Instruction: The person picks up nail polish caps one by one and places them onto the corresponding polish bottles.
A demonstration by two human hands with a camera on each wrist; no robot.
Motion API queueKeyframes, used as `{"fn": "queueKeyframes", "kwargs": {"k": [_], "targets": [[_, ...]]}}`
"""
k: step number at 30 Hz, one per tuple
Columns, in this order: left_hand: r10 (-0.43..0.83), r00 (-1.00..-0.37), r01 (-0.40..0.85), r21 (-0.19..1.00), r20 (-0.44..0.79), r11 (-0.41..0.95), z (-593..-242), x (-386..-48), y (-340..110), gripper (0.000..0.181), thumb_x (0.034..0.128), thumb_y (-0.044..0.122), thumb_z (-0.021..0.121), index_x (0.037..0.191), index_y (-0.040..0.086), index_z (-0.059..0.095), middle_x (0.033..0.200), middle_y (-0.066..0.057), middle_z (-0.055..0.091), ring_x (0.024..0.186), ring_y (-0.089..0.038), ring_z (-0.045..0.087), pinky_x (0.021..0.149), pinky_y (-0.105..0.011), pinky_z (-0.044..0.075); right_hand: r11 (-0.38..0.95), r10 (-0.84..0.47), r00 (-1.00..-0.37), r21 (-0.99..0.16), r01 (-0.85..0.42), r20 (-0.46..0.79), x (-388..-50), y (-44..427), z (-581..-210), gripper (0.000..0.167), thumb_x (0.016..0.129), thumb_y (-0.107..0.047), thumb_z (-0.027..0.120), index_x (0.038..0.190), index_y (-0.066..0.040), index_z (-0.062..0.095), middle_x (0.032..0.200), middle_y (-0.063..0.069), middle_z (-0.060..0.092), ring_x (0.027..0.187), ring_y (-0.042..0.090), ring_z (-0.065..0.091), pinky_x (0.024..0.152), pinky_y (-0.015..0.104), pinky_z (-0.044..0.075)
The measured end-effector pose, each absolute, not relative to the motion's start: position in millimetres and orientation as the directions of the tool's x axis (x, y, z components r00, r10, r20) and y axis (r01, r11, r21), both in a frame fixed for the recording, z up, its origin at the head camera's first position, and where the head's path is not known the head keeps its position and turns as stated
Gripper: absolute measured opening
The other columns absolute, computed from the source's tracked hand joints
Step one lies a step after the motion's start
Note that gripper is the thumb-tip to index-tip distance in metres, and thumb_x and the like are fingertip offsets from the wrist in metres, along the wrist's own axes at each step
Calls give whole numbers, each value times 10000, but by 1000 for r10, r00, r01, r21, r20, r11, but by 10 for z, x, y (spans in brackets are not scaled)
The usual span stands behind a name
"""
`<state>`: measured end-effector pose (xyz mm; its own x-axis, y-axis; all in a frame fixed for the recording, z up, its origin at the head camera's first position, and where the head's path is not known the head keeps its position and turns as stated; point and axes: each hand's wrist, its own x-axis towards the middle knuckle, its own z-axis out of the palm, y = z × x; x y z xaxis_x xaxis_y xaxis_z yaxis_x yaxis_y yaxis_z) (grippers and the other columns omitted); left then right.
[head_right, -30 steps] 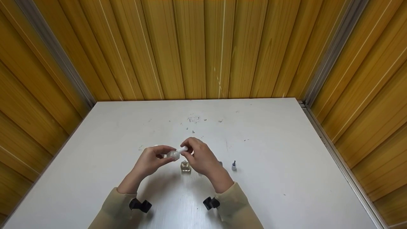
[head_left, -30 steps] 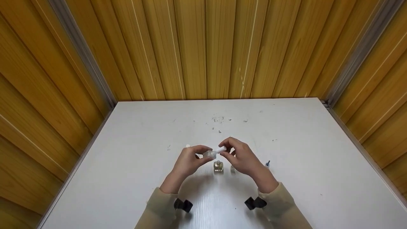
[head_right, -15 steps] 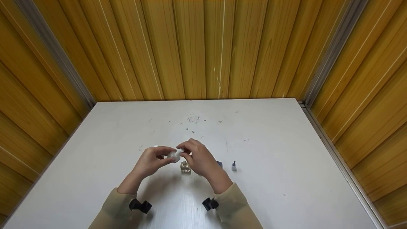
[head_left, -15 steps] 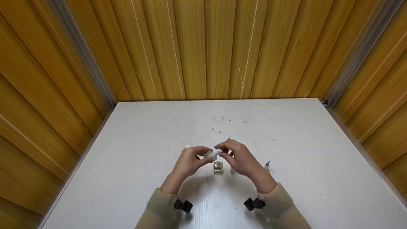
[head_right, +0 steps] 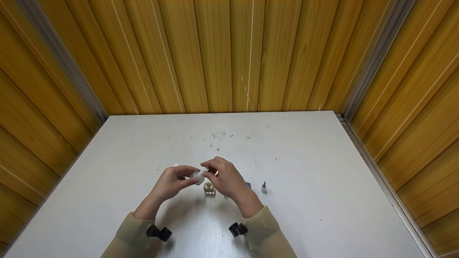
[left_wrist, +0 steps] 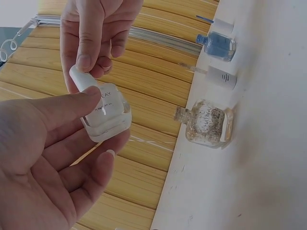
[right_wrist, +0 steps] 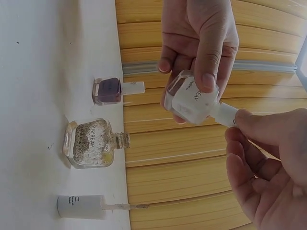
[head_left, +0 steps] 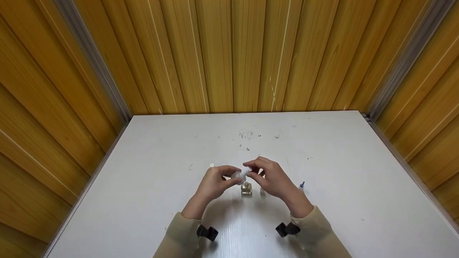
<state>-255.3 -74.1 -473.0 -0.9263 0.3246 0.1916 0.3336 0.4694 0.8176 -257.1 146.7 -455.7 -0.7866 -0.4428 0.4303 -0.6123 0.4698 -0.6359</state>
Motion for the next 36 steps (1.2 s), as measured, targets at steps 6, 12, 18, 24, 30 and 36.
{"fn": "queueKeyframes", "kwargs": {"k": [6,12,18,24,30,36], "targets": [[340,-926,294,881,166,370,-4776,-2569,-715,270,924,218,784,1153,77,767,1077,-72,793,945,-172,746,799,-260,617,317,-397,-860,-832,-455,319,-2612,1516,-4538,399,993,-180,692,1378,-92,635,1194,130,698,1109,253,659,839,255,589],[343,-931,241,920,128,311,-4813,-2569,-687,282,922,174,782,1168,40,750,1119,-115,780,973,-195,756,846,-286,631,129,-457,-848,-924,-361,267,-2661,1547,-4562,355,1009,-99,648,1344,17,641,1313,237,680,1233,202,660,980,229,559],[340,-934,212,937,110,279,-4824,-2569,-666,281,929,128,766,1185,17,737,1171,-154,763,1054,-262,758,880,-316,638,114,-441,-855,-927,-357,275,-2680,1530,-4588,273,998,-82,660,1239,39,701,1252,250,706,1128,90,697,939,197,581],[333,-938,196,941,98,276,-4812,-2562,-649,278,932,128,761,1189,24,739,1162,-148,767,1032,-241,763,843,-288,639,149,-372,-878,-913,-379,303,-2680,1513,-4607,210,965,-55,697,1155,24,737,1184,230,734,1063,105,713,903,191,590],[336,-936,190,950,99,248,-4816,-2566,-640,270,944,111,744,1188,-5,729,1152,-176,764,1011,-250,764,820,-280,638,157,-347,-879,-903,-399,328,-2671,1488,-4617,248,948,-50,716,1185,22,729,1172,220,733,1058,127,713,911,208,602],[344,-932,200,953,113,229,-4813,-2561,-637,275,949,109,738,1193,-17,719,1157,-191,759,1002,-256,764,799,-269,632,178,-344,-865,-880,-441,364,-2649,1479,-4621,239,951,-63,715,1178,6,740,1155,182,733,1061,114,700,916,208,601]]}}
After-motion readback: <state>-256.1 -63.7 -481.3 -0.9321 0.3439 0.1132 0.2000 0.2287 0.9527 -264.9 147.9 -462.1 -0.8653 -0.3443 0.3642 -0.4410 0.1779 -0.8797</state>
